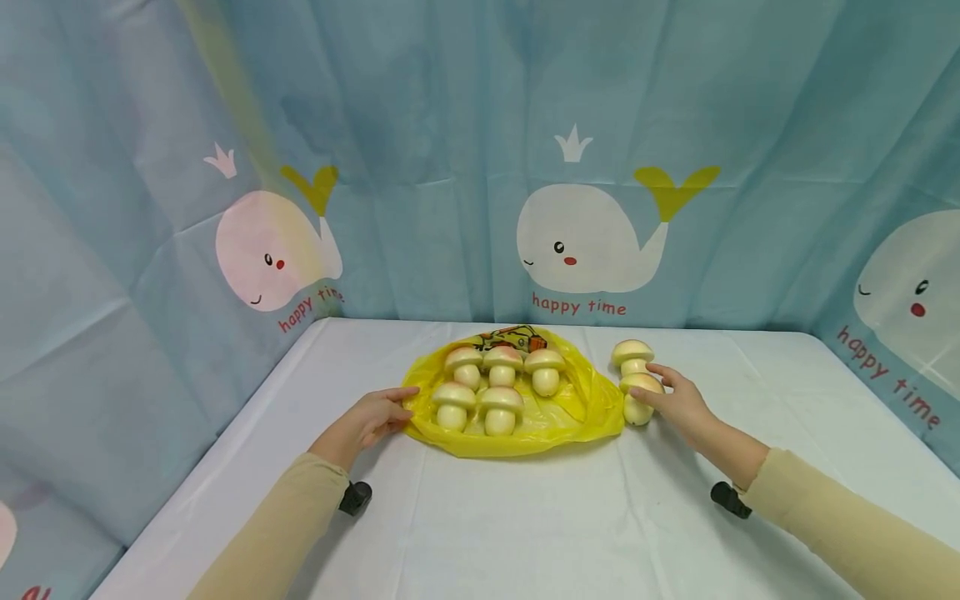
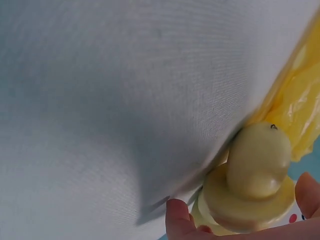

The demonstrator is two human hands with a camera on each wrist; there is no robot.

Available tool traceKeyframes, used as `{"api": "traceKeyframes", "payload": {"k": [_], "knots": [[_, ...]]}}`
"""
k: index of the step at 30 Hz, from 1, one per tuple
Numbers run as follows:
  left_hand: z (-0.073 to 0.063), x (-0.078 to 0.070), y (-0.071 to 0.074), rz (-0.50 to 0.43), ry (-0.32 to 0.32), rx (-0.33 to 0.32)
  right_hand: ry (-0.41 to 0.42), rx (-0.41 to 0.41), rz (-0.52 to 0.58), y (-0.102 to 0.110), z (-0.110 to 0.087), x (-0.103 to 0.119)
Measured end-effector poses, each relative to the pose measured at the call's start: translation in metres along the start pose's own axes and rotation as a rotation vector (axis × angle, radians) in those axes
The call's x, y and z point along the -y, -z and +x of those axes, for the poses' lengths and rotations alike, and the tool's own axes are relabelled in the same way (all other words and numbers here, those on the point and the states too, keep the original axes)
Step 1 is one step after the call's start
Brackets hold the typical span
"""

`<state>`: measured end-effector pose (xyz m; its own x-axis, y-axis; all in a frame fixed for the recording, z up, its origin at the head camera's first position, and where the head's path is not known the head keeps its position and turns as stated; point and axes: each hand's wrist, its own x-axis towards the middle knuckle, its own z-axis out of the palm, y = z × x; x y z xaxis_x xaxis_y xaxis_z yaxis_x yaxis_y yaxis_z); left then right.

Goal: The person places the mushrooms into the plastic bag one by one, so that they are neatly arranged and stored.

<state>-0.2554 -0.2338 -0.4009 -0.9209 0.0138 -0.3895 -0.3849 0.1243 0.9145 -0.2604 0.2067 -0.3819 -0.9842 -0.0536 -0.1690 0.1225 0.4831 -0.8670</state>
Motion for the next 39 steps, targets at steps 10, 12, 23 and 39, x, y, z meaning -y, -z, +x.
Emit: {"api": "traceKeyframes", "payload": {"k": [10, 12, 23, 39], "knots": [[0.000, 0.000, 0.000, -0.007, -0.004, -0.003, -0.035, -0.002, -0.022, 0.002, 0.006, -0.002], [-0.001, 0.000, 0.000, -0.001, -0.008, 0.004, -0.043, 0.002, -0.025, 0.003, 0.007, -0.002], [0.001, 0.001, 0.000, -0.002, 0.008, -0.007, -0.099, 0.008, -0.024, 0.003, 0.011, -0.002], [-0.001, 0.000, 0.000, -0.013, -0.006, 0.005, -0.122, 0.059, 0.025, 0.013, -0.001, 0.007]]}}
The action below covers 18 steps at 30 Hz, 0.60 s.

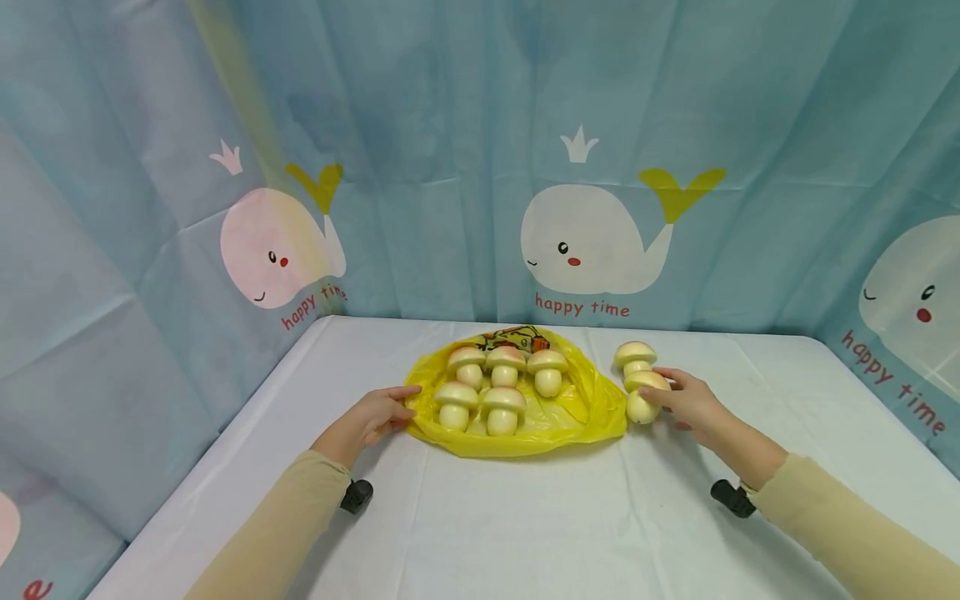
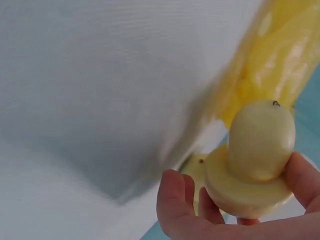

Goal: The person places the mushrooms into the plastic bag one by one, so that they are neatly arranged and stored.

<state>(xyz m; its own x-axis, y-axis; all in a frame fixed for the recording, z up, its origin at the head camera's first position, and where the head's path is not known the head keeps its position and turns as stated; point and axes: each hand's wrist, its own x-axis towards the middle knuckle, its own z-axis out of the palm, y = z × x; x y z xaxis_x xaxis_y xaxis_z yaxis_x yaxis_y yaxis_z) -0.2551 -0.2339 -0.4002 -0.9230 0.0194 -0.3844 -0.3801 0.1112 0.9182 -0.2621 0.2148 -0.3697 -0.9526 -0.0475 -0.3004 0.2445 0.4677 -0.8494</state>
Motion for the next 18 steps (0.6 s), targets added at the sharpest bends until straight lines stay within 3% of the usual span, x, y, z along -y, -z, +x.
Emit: {"api": "traceKeyframes", "payload": {"k": [18], "knots": [[0.002, 0.002, -0.001, 0.001, 0.010, -0.035, 0.029, 0.089, 0.170, 0.004, -0.010, 0.014]]}}
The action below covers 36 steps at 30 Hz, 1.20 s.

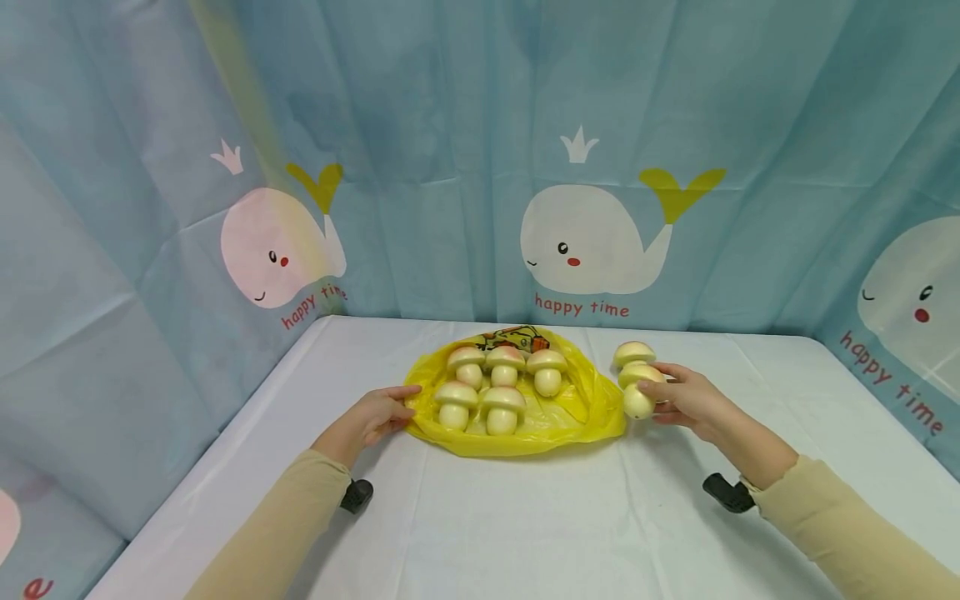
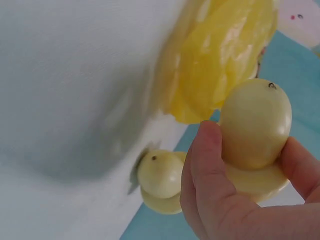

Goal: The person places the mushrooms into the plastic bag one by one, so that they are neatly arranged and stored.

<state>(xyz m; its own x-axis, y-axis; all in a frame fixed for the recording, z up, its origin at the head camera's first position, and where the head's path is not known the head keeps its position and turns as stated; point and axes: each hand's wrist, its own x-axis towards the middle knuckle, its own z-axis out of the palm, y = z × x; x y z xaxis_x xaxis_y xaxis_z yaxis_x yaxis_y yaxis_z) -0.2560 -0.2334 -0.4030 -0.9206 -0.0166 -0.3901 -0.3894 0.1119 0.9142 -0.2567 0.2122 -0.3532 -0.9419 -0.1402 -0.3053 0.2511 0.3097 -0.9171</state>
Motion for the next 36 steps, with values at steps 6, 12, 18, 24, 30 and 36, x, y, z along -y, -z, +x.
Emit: {"api": "traceKeyframes", "payload": {"k": [6, 12, 18, 24, 30, 36], "knots": [[-0.001, 0.000, 0.001, -0.001, 0.006, 0.000, 0.003, 0.040, 0.068, -0.005, -0.002, 0.009], [-0.001, -0.002, 0.001, -0.009, 0.014, 0.000, 0.013, 0.067, 0.107, -0.011, -0.003, 0.016], [0.000, -0.001, 0.001, -0.024, 0.020, 0.000, 0.026, 0.059, 0.093, -0.021, -0.001, 0.022], [-0.001, -0.001, 0.001, -0.020, 0.010, 0.007, 0.040, 0.070, 0.083, -0.033, 0.005, 0.026], [-0.002, -0.001, -0.001, -0.017, 0.002, 0.011, 0.056, 0.091, 0.088, -0.042, 0.007, 0.028], [-0.001, -0.001, 0.001, -0.016, 0.009, 0.002, 0.094, 0.113, 0.088, -0.054, 0.012, 0.029]]}}
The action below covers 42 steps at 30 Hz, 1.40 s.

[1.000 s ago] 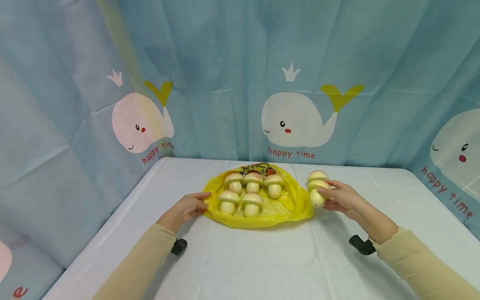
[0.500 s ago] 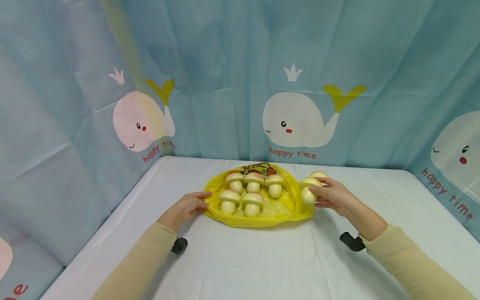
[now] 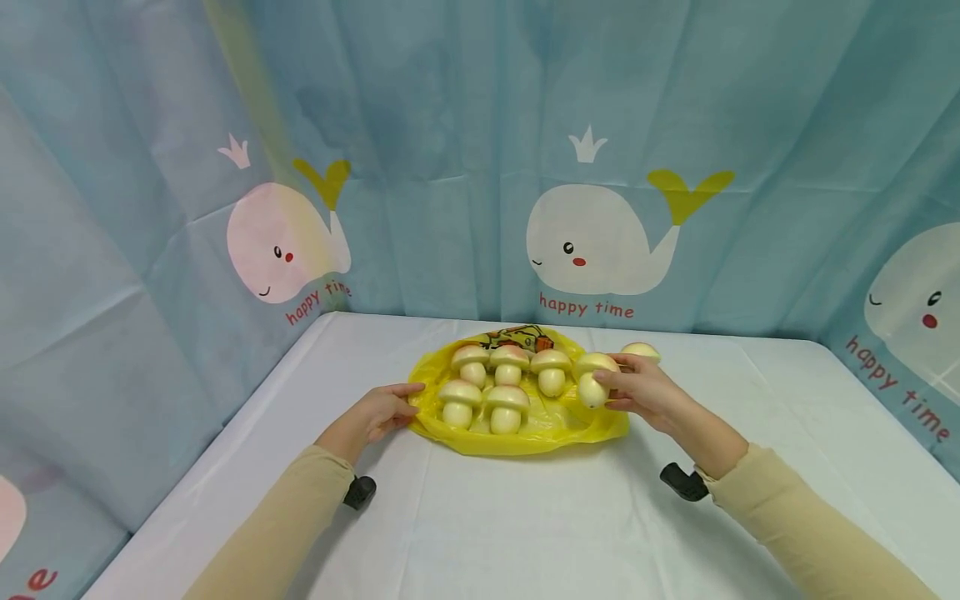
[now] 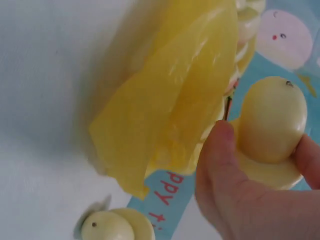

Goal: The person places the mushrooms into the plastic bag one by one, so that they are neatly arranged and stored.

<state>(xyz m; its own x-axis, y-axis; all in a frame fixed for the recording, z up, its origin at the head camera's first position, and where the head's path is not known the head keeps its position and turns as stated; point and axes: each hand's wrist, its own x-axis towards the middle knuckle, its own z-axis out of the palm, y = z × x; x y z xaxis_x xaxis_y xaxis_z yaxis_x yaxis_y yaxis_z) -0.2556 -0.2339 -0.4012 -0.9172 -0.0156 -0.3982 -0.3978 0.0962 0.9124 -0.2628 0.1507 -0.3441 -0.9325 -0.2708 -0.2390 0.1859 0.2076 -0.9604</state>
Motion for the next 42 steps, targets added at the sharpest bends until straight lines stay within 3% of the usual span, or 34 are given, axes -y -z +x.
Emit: {"api": "traceKeyframes", "payload": {"k": [8, 20, 42], "knots": [[0.001, 0.000, -0.001, 0.010, 0.001, -0.003, 0.026, 0.012, 0.000, -0.017, 0.006, -0.005], [0.001, 0.001, -0.001, 0.006, 0.009, -0.007, -0.054, -0.049, -0.233, -0.038, 0.019, -0.018], [0.000, 0.000, -0.001, 0.021, 0.000, 0.002, -0.001, -0.072, -0.437, -0.062, 0.021, -0.027]]}}
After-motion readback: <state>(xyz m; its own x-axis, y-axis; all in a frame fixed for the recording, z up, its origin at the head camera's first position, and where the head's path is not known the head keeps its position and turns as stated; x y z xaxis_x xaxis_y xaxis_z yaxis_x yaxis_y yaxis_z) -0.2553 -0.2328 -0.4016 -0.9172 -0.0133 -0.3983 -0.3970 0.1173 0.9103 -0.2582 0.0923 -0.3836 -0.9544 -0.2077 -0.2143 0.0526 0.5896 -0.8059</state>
